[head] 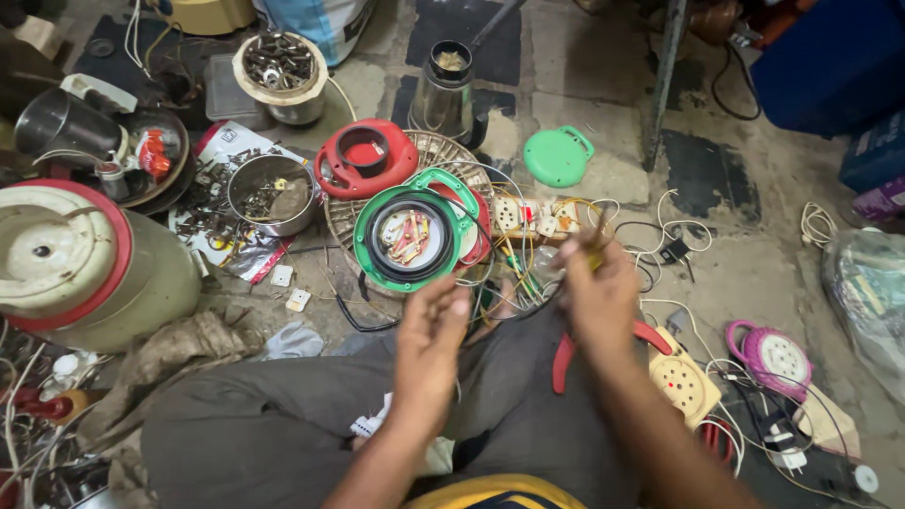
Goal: The person sits on the floor and repairs an electrical component by stripping wires with pliers, twisting them together, and inserting them into a small white plastic connector. They then use a screwdriver to tighten the connector and test the connection by plugging it into a power strip.
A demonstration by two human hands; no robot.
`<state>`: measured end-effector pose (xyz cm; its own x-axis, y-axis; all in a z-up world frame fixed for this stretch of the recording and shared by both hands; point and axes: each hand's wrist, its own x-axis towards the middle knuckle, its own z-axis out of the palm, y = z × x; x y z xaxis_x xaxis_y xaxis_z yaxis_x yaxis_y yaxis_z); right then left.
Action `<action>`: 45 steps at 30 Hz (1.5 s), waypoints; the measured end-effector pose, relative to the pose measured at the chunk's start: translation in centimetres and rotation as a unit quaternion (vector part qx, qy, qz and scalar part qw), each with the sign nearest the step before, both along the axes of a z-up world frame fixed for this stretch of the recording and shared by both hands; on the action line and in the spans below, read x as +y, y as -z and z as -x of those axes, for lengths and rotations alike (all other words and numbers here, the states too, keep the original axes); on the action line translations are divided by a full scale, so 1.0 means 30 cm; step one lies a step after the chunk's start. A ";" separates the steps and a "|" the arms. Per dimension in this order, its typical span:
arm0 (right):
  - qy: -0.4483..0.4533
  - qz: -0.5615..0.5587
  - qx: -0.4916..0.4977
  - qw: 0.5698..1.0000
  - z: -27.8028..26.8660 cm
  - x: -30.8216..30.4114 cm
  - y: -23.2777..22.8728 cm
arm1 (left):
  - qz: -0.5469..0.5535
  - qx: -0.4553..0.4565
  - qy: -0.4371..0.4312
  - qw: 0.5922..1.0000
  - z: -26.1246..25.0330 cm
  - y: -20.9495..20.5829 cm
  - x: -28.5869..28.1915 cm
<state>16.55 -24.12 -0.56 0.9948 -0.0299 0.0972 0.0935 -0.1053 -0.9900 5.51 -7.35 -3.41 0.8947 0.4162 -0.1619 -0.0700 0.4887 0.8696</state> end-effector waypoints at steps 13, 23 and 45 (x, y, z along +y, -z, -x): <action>-0.124 0.018 0.041 0.991 -0.125 0.133 0.011 | -0.240 0.099 -0.055 0.964 0.289 0.287 0.292; -0.243 0.168 -0.046 0.954 -0.387 0.337 0.128 | -0.269 0.049 -0.021 0.962 0.212 0.198 0.271; -0.221 0.375 -0.266 0.860 -0.344 0.492 0.008 | -0.254 0.141 -0.023 0.957 0.259 0.386 0.323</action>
